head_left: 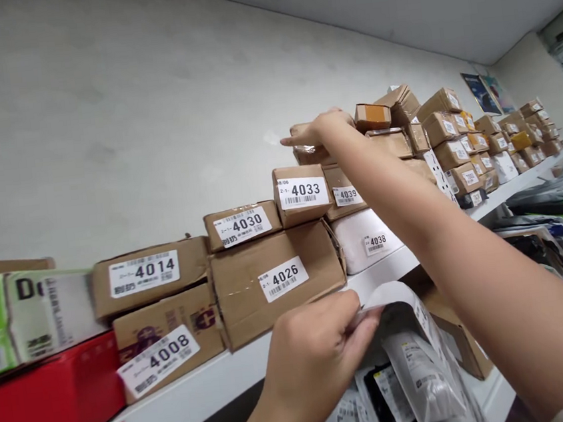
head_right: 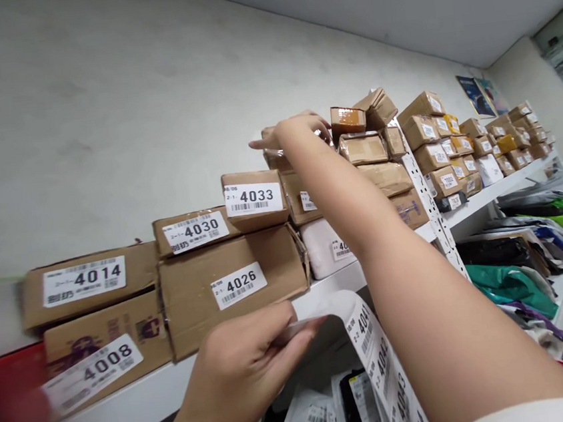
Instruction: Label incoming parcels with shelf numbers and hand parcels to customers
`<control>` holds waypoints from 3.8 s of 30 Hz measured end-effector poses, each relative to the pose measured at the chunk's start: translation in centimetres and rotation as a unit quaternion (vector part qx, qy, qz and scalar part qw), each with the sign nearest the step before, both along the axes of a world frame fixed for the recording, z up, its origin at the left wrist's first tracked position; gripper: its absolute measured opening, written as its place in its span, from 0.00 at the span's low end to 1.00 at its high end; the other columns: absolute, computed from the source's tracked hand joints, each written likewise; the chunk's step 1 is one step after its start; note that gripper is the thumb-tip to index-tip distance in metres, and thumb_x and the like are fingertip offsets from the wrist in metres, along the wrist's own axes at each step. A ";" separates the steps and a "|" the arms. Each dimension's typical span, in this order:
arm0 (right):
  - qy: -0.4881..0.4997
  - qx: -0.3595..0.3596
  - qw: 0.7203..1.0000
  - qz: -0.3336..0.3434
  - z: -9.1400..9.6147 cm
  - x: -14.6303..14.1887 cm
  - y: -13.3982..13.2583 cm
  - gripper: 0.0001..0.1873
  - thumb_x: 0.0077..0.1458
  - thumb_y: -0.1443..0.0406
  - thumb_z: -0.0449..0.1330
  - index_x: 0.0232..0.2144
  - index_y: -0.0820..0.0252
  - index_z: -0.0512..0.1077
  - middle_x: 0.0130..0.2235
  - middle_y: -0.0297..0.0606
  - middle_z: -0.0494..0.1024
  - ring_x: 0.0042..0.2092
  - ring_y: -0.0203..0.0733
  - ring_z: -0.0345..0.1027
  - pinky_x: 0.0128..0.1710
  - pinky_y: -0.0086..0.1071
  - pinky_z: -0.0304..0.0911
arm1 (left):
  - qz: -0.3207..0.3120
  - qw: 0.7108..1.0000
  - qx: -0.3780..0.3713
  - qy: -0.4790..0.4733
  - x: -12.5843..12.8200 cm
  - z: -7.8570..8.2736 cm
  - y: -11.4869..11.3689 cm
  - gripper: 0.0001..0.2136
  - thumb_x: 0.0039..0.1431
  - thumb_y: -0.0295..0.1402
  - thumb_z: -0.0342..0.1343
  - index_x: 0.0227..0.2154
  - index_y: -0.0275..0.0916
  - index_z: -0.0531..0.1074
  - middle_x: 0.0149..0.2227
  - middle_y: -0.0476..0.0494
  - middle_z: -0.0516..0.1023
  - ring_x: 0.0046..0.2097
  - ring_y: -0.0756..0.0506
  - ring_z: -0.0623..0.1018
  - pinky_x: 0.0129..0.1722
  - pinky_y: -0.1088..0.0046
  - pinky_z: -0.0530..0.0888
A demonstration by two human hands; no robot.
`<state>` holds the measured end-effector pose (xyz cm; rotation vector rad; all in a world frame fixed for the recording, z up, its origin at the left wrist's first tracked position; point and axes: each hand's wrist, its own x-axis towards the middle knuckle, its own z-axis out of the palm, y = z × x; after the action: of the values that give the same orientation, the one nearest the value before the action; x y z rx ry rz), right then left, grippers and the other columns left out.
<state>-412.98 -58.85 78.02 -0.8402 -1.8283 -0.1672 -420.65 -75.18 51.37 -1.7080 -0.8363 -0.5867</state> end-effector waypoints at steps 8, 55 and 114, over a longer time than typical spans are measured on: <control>0.059 -0.097 0.991 -0.068 -0.3 -0.7 -0.4 0.50 0.48 0.41 0.61 0.62 0.69 0.59 0.61 0.61 0.61 0.66 0.74 0.44 0.57 0.59 0.56 | 0.008 1.000 0.007 -0.008 -1.2 -1.3 -1.5 0.18 0.65 0.31 0.46 0.18 0.42 0.51 0.15 0.59 0.53 0.16 0.55 0.56 0.16 0.79 0.54; 0.284 0.164 0.917 -0.225 -18.9 10.0 0.3 0.41 0.27 0.52 0.71 0.48 0.55 0.71 0.61 0.54 0.51 0.65 0.76 0.45 0.55 0.69 0.53 | -0.111 0.993 0.029 -0.035 2.0 -5.0 -0.5 0.20 0.62 0.33 0.50 0.16 0.41 0.53 0.13 0.58 0.56 0.15 0.55 0.59 0.16 0.80 0.55; 0.104 0.034 0.840 0.531 -27.1 8.3 1.3 0.28 0.56 0.45 0.59 0.51 0.55 0.70 0.54 0.46 0.73 0.53 0.48 0.69 0.48 0.42 0.70 | -0.275 0.719 -0.068 -0.635 3.7 -7.5 4.7 0.14 0.46 0.46 0.60 0.23 0.39 0.77 0.20 0.49 0.76 0.23 0.47 0.71 0.23 0.73 0.69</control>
<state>-404.66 -57.58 50.94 0.2862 -1.8117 0.5492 -416.96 -70.44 43.83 -1.5043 -1.2724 -2.3157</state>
